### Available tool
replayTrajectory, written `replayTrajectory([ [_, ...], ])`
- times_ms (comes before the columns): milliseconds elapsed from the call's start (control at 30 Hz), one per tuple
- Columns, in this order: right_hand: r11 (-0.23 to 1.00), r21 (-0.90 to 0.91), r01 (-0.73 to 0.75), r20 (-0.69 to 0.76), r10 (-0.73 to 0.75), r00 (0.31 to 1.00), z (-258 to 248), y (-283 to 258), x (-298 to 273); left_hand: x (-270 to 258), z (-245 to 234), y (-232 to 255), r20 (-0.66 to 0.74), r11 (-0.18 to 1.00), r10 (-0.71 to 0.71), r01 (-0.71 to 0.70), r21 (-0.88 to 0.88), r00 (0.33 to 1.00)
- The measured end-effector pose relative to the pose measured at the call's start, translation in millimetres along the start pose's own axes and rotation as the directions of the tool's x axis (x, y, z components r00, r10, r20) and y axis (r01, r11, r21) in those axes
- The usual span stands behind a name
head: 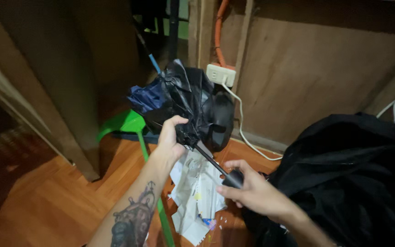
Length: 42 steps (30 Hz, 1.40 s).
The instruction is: The person empties items from a backpack, handles an umbrella, and sorts through paper scraps and a notebook on the floor.
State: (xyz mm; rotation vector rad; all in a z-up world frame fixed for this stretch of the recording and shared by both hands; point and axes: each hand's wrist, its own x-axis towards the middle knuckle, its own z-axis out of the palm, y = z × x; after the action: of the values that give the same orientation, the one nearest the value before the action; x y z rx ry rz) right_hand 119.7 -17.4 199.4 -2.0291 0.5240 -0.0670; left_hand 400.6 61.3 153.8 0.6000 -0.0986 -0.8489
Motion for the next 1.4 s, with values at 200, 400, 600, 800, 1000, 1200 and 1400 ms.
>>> replayTrajectory([
  [200, 0.892, 0.384, -0.240, 0.253, 0.148, 0.956, 1, -10, 6, -13, -10, -28, 0.141, 0.998, -0.011, 0.020, -0.059, 0.990],
  [400, 0.770, 0.625, -0.127, 0.158, 0.035, 0.987, -13, 19, 21, -26, 12, -17, 0.165, 0.977, -0.207, 0.214, -0.023, 0.964],
  [600, 0.765, 0.071, 0.640, -0.354, -0.581, 0.733, -3, 13, 26, -55, 42, -22, 0.116, 0.940, -0.329, 0.337, -0.059, 0.937],
  [800, 0.612, -0.314, 0.726, -0.323, -0.788, 0.525, -16, -30, 46, -70, 54, -52, 0.250, 0.896, -0.438, 0.444, 0.036, 0.864],
  [1000, 0.901, -0.277, 0.334, -0.423, -0.427, 0.799, -55, -35, 62, -113, 57, -30, 0.091, 0.641, -0.477, 0.276, 0.716, 0.874],
  [1200, 0.909, -0.044, 0.416, -0.261, -0.412, 0.873, -63, 16, 85, -163, 91, -27, 0.731, -0.508, 0.480, -0.525, 0.683, 0.485],
  [1400, 0.997, -0.024, 0.075, -0.212, -0.079, 0.974, -61, 0, 66, -167, 59, -80, 0.938, -0.726, -0.030, -0.652, 0.217, 0.346],
])
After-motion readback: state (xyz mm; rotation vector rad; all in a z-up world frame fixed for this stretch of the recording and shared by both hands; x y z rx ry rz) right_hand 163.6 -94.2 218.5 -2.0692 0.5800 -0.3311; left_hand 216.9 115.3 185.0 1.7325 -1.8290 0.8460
